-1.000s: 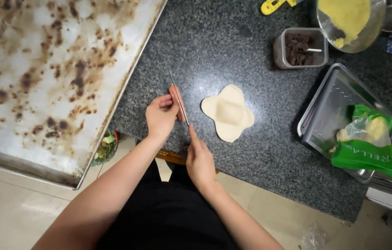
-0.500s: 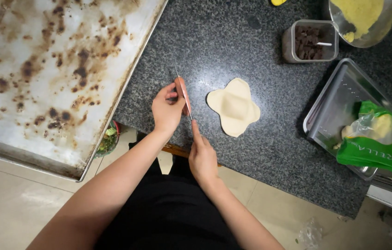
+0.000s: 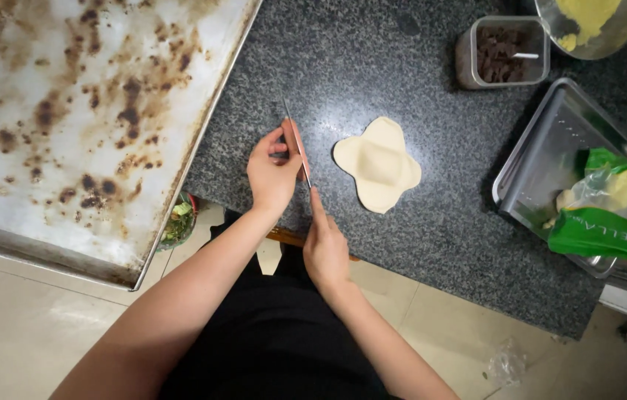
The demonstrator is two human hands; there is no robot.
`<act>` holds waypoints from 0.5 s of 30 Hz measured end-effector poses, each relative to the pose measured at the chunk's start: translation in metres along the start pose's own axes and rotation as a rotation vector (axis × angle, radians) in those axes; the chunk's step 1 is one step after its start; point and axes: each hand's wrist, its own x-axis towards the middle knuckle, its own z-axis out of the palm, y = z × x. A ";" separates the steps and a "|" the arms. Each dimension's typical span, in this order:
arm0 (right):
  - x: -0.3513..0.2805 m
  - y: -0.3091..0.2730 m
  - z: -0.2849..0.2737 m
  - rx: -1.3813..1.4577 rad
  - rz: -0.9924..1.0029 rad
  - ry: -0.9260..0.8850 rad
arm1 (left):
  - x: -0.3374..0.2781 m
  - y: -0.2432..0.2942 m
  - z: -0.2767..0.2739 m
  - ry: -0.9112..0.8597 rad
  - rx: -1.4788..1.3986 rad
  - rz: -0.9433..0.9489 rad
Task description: Preparing a sausage roll by cutting a sausage, adding cheese, and wrapping it in dough.
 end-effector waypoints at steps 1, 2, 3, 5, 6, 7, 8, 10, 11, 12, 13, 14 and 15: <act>-0.001 0.001 0.000 0.001 0.003 -0.001 | -0.001 0.002 0.001 -0.002 0.003 -0.001; -0.002 0.002 0.000 0.025 0.002 0.014 | -0.002 0.004 0.001 -0.003 0.011 0.007; -0.002 0.003 0.001 0.049 0.000 0.030 | -0.002 0.006 0.002 -0.002 0.019 0.017; -0.002 0.006 0.003 0.029 -0.002 0.028 | -0.001 0.004 0.002 -0.002 0.039 0.006; -0.002 0.007 0.004 0.008 -0.007 0.025 | -0.001 0.003 0.002 0.000 0.058 -0.003; -0.002 0.007 0.004 0.008 -0.005 0.026 | -0.001 0.004 0.002 -0.002 0.058 -0.003; -0.002 0.007 0.003 0.018 -0.011 0.027 | -0.001 0.005 0.002 -0.002 0.064 -0.001; -0.002 0.007 0.002 0.025 -0.016 0.026 | -0.002 0.007 0.003 -0.003 0.069 -0.002; -0.002 0.007 0.001 0.041 -0.018 0.031 | -0.003 0.009 0.002 0.000 0.075 -0.004; -0.003 0.007 0.001 0.057 -0.020 0.036 | -0.003 0.010 0.002 0.003 0.081 -0.006; -0.002 0.004 -0.002 0.056 -0.023 0.033 | -0.003 0.010 0.001 0.007 0.080 -0.008; -0.002 0.001 -0.006 0.035 -0.026 0.027 | -0.003 0.011 0.000 -0.002 0.114 0.011; -0.001 -0.002 -0.009 0.013 -0.029 0.023 | -0.003 0.012 0.000 -0.012 0.146 0.030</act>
